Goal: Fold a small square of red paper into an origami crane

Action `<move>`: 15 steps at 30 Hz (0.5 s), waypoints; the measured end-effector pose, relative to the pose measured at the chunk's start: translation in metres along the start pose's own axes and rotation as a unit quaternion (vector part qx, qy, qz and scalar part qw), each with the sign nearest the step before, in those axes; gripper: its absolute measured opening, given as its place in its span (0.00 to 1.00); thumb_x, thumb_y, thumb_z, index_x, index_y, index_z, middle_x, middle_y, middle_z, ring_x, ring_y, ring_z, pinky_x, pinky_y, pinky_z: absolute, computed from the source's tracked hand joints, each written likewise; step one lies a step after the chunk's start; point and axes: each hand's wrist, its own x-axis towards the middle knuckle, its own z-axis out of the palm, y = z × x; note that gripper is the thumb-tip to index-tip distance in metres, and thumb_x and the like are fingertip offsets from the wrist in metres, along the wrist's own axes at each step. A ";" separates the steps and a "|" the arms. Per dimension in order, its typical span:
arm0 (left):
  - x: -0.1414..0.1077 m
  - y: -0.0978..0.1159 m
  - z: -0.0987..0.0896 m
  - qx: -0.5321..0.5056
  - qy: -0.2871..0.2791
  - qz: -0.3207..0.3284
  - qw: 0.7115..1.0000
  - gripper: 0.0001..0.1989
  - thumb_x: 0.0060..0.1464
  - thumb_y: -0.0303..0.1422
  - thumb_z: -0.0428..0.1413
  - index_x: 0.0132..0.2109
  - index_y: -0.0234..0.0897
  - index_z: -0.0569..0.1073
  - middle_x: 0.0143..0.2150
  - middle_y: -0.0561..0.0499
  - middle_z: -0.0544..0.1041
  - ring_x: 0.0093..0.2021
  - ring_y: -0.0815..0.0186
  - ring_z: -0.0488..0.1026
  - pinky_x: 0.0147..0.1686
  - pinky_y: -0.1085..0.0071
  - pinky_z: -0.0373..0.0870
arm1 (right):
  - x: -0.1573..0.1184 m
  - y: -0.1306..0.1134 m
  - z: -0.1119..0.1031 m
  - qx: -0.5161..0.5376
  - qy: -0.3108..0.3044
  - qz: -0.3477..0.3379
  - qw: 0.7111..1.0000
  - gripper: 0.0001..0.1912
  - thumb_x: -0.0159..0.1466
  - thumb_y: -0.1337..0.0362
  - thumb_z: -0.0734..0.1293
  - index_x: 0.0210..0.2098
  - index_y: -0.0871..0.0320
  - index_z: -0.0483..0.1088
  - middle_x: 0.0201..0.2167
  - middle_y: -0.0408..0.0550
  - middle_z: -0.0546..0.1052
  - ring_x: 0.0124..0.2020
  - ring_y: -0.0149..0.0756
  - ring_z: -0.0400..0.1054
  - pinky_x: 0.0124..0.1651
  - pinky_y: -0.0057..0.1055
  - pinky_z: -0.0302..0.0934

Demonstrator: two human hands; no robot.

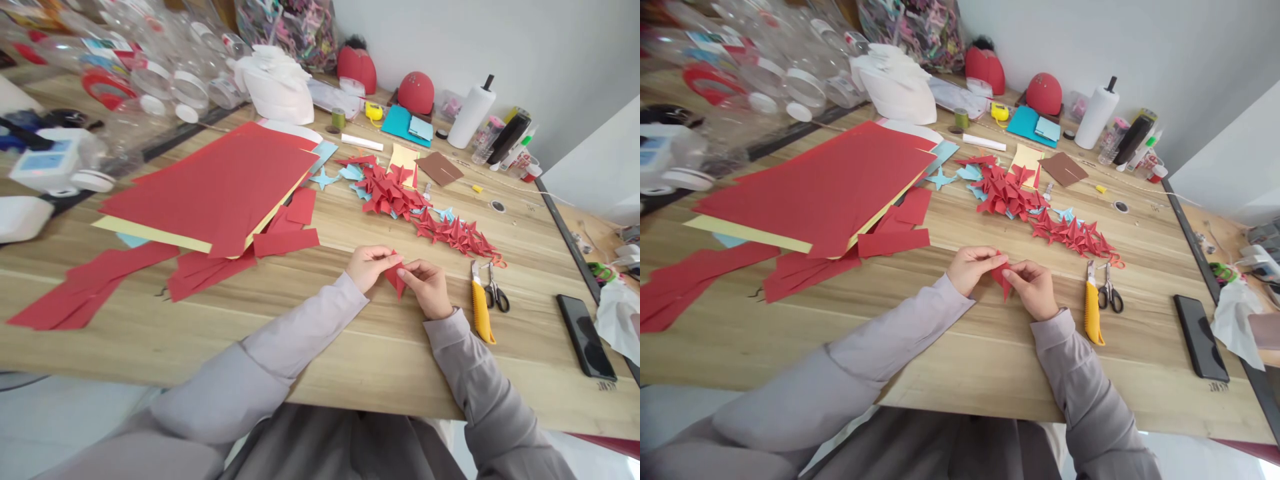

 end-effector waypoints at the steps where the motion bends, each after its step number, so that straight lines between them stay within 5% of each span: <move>1: 0.000 0.000 0.000 -0.009 -0.002 -0.011 1.000 0.14 0.42 0.40 0.59 0.20 0.33 0.73 0.19 0.55 0.68 0.25 0.72 0.63 0.28 0.73 0.60 | 0.000 0.001 0.000 -0.002 0.002 -0.001 1.000 0.09 0.49 0.60 0.72 0.23 0.59 0.71 0.20 0.42 0.74 0.20 0.27 0.64 0.25 0.26 0.59; 8: 0.000 -0.002 0.000 -0.088 0.005 -0.075 0.993 0.14 0.43 0.41 0.58 0.25 0.32 0.76 0.24 0.50 0.75 0.27 0.68 0.70 0.29 0.72 0.65 | 0.001 0.001 0.001 0.009 0.003 0.016 1.000 0.10 0.47 0.60 0.73 0.22 0.59 0.72 0.19 0.42 0.74 0.20 0.28 0.64 0.25 0.27 0.60; 15: 0.000 -0.001 0.003 -0.068 0.012 -0.047 0.997 0.14 0.34 0.38 0.65 0.28 0.32 0.76 0.27 0.49 0.78 0.29 0.66 0.73 0.34 0.68 0.69 | 0.002 0.001 -0.002 0.035 0.050 0.014 0.998 0.10 0.48 0.59 0.72 0.22 0.59 0.71 0.14 0.39 0.70 0.16 0.24 0.59 0.20 0.24 0.54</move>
